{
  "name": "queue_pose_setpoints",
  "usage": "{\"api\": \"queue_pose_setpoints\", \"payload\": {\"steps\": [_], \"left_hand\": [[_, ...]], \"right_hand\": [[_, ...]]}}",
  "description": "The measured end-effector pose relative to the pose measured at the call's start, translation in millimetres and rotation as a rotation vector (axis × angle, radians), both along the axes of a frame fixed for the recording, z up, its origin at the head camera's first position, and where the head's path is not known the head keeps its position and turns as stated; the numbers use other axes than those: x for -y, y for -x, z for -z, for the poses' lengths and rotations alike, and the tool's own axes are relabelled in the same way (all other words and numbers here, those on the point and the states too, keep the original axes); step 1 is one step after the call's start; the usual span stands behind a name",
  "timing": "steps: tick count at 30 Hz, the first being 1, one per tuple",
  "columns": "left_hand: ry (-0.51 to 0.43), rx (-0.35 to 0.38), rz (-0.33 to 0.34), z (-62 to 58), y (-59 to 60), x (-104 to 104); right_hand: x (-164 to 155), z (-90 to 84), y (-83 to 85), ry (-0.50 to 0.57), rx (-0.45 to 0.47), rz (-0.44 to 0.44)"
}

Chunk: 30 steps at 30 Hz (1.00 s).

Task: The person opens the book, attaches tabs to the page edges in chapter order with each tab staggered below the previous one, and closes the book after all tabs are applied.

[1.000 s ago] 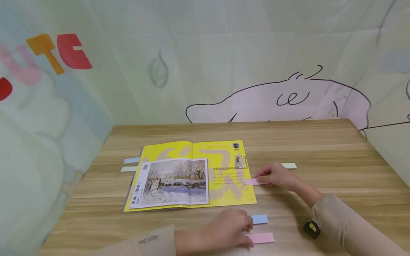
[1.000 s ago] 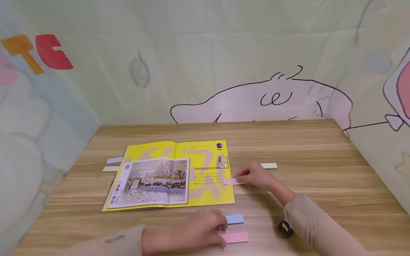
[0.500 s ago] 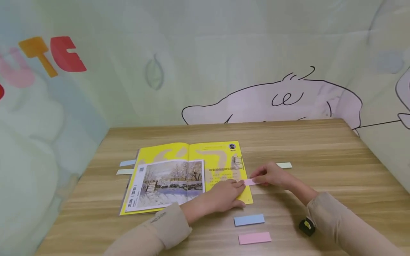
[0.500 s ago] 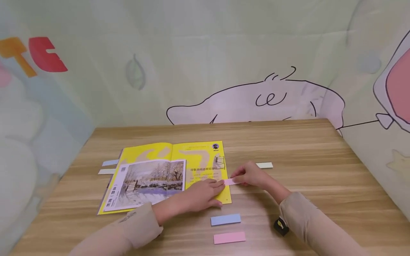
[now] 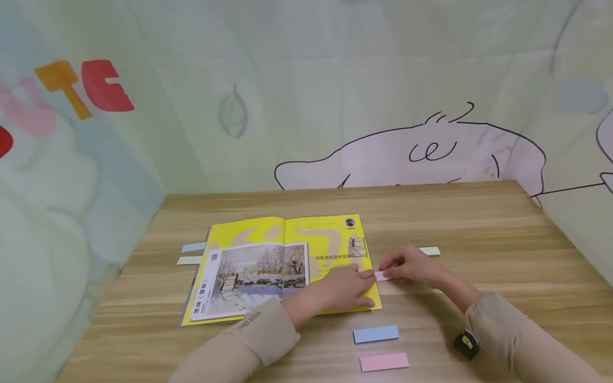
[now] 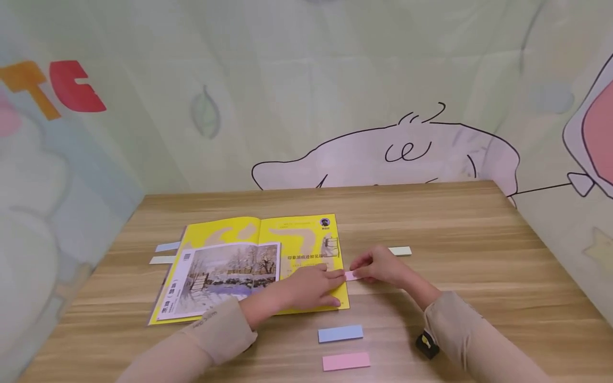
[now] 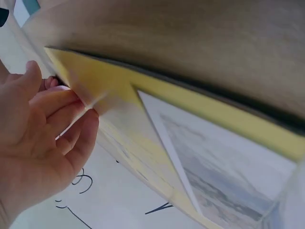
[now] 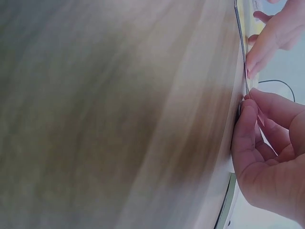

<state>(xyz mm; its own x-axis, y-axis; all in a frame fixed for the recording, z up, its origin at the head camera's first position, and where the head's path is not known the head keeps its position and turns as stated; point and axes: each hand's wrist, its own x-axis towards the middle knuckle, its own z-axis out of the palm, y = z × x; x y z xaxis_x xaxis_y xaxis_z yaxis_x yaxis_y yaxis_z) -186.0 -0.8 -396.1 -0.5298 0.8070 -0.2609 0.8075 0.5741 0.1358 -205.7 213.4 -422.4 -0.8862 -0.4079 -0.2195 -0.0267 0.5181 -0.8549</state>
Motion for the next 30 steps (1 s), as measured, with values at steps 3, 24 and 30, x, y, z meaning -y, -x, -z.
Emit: {"api": "queue_pose_setpoints", "payload": {"steps": [3,24,30], "left_hand": [[0.022,-0.057,0.009,0.0,-1.2,-3],[0.051,0.089,0.000,-8.7,0.7,11],[0.053,0.042,0.006,-4.8,-1.0,5]], "right_hand": [[0,-0.6,0.6,0.006,0.007,0.001],[0,-1.7,1.3,0.006,0.036,0.006],[-2,-1.6,1.2,0.014,0.039,-0.010]]}}
